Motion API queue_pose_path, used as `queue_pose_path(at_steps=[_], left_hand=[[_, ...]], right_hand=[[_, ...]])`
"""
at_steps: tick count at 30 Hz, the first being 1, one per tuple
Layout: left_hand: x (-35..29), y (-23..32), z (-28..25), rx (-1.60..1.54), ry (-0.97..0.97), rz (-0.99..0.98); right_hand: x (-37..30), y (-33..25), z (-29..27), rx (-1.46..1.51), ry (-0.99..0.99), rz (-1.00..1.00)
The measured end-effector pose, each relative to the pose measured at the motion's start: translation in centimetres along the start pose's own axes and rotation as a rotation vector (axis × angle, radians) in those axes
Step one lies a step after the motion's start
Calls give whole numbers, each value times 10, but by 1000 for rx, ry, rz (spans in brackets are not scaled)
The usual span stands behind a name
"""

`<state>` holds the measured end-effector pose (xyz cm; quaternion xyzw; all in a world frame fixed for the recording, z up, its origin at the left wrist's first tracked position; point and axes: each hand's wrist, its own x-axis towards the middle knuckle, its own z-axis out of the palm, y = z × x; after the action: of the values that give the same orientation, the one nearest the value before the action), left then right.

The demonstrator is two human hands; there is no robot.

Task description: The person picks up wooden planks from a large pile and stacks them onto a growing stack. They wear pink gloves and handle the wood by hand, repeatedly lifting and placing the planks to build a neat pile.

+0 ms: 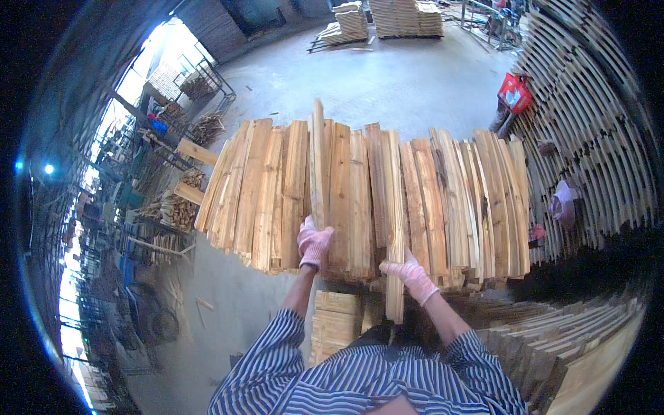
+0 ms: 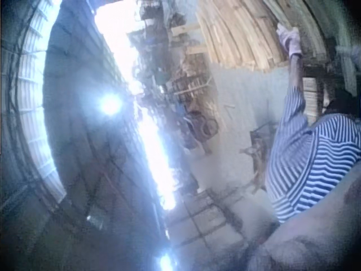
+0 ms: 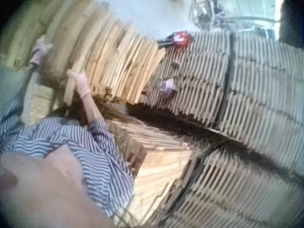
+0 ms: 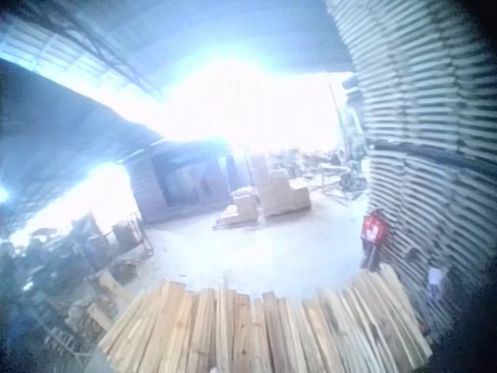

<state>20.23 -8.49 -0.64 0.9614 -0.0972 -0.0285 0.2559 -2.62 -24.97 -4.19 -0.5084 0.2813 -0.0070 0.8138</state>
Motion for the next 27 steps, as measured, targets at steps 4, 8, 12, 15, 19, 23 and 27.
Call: queue_pose_path(at_steps=[4,8,12,15,19,23,27], left_hand=[[-109,11,-13,-553,-590,-28],[-181,3,21,-638,-526,25],[-100,-3,57,-1257,-484,-244],[-63,19,50,-1348,-721,-304],[-80,85,13,-1295,-931,-385],[-113,168,-28,-1430,-1064,-165],[-135,269,-70,-1451,-1337,169]], right_hand=[[16,-8,1,-135,-100,-22],[20,-12,13,-142,-200,54],[9,-10,23,35,-315,-20],[-10,-16,22,-70,-187,0],[-58,-46,10,-583,148,-84],[-134,-104,10,-719,468,-163],[-233,-173,28,-688,913,-409]])
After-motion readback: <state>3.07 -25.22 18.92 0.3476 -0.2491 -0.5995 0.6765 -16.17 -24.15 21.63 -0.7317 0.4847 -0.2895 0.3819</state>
